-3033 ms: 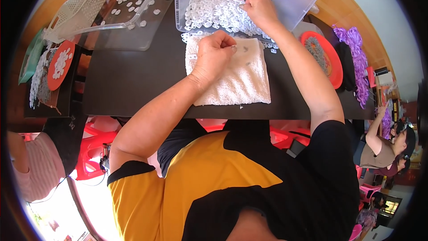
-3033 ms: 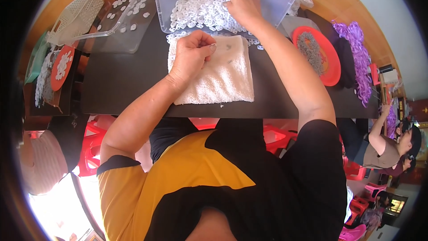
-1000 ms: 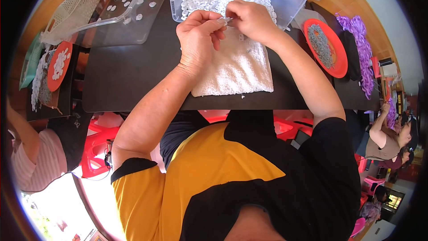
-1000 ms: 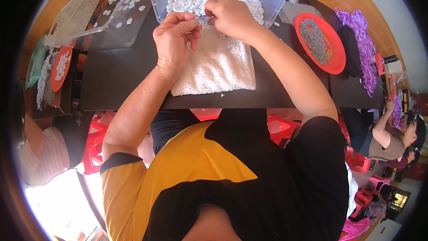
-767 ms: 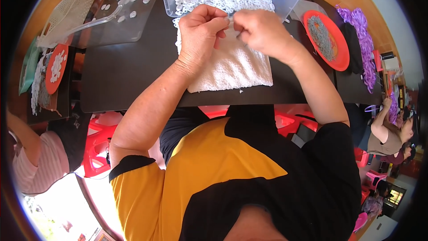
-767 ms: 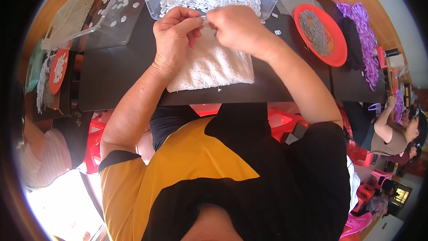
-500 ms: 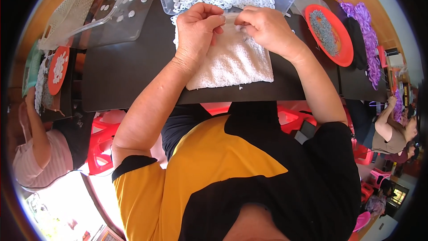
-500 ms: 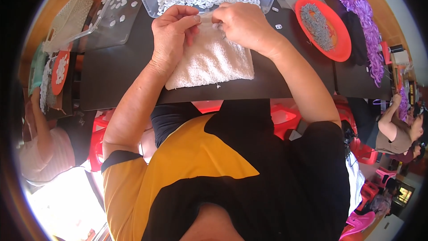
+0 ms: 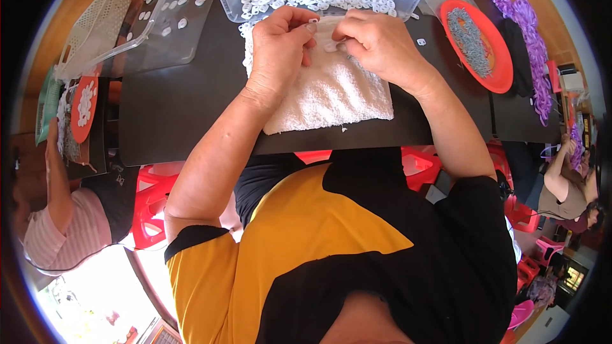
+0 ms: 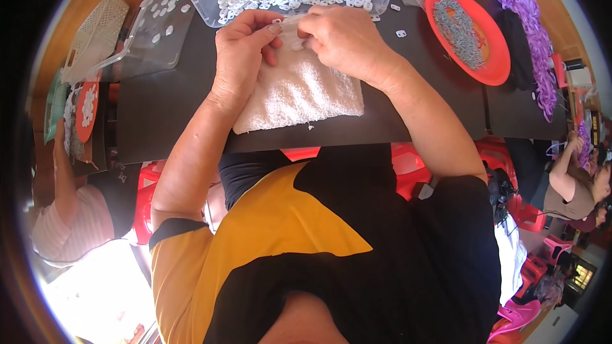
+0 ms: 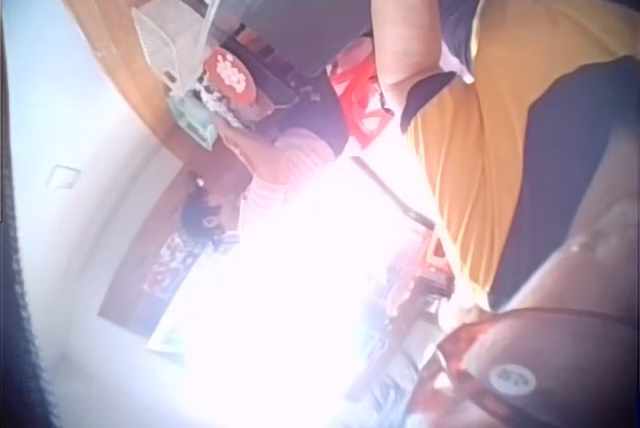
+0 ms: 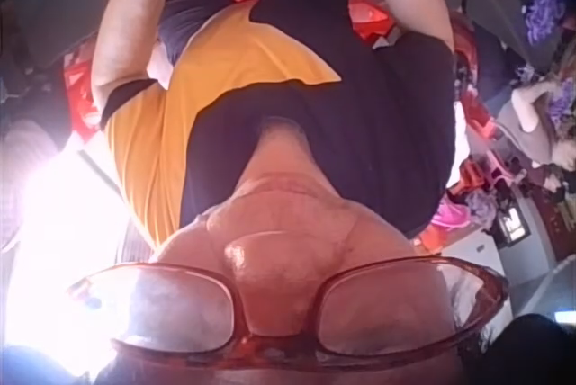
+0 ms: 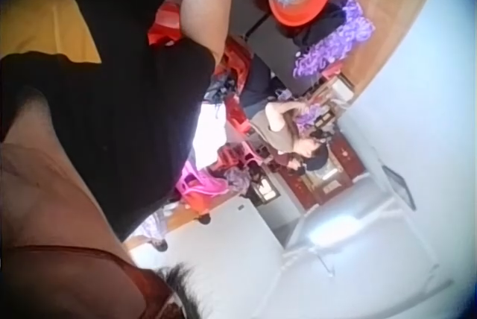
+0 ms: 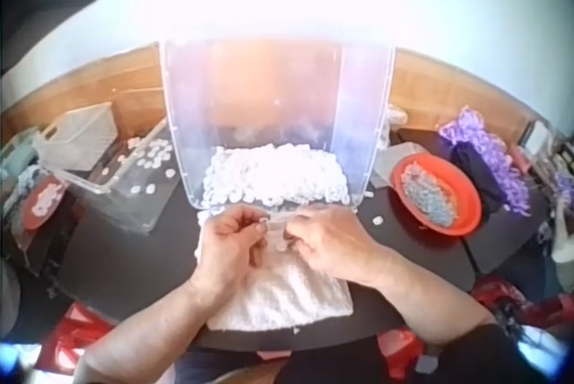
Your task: Picking up and inspecting small white plastic rings from a container and placing them on a towel.
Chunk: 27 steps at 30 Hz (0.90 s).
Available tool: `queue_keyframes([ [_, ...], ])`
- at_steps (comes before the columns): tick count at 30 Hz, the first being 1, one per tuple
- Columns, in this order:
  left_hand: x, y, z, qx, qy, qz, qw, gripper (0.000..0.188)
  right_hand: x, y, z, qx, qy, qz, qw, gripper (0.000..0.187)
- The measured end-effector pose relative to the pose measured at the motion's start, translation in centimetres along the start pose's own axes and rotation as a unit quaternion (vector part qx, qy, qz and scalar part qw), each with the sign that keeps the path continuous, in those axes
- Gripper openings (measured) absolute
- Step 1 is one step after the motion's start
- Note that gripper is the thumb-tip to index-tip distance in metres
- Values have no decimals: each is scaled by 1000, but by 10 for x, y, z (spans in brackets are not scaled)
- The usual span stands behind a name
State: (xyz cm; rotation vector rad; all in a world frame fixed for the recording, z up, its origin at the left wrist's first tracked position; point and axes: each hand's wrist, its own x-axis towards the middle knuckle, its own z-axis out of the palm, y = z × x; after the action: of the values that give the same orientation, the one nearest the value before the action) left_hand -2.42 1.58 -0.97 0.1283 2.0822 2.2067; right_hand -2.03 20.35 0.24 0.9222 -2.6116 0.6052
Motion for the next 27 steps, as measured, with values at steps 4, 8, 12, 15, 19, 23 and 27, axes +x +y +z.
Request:
queue_keyframes([
  [4, 0, 1, -1, -9, 3, -3, 1000, 12, 1, -1, -3, 6, 14, 11, 1000, 8],
  [8, -1, 3, -3, -18, 1, -7, 1000, 11, 1, -3, 2, -36, 20, -49, 998, 7],
  [12, -1, 5, -4, -20, -9, -13, 1000, 10, 2, 1, 13, -64, 28, -69, 995, 4],
  [15, -3, 7, -3, -31, -10, -20, 999, 11, 1, -3, 9, 0, 64, -21, 998, 4],
  [19, -4, 11, -1, -72, 12, -16, 997, 9, 4, -1, 4, 261, 65, 155, 950, 8],
  [23, -5, 10, -3, -77, 1, -21, 997, 13, 6, -7, -3, 457, 56, 257, 849, 15],
  [27, -5, 9, -1, -88, 6, -22, 996, 11, 5, -10, -3, 487, 55, 273, 828, 16],
])
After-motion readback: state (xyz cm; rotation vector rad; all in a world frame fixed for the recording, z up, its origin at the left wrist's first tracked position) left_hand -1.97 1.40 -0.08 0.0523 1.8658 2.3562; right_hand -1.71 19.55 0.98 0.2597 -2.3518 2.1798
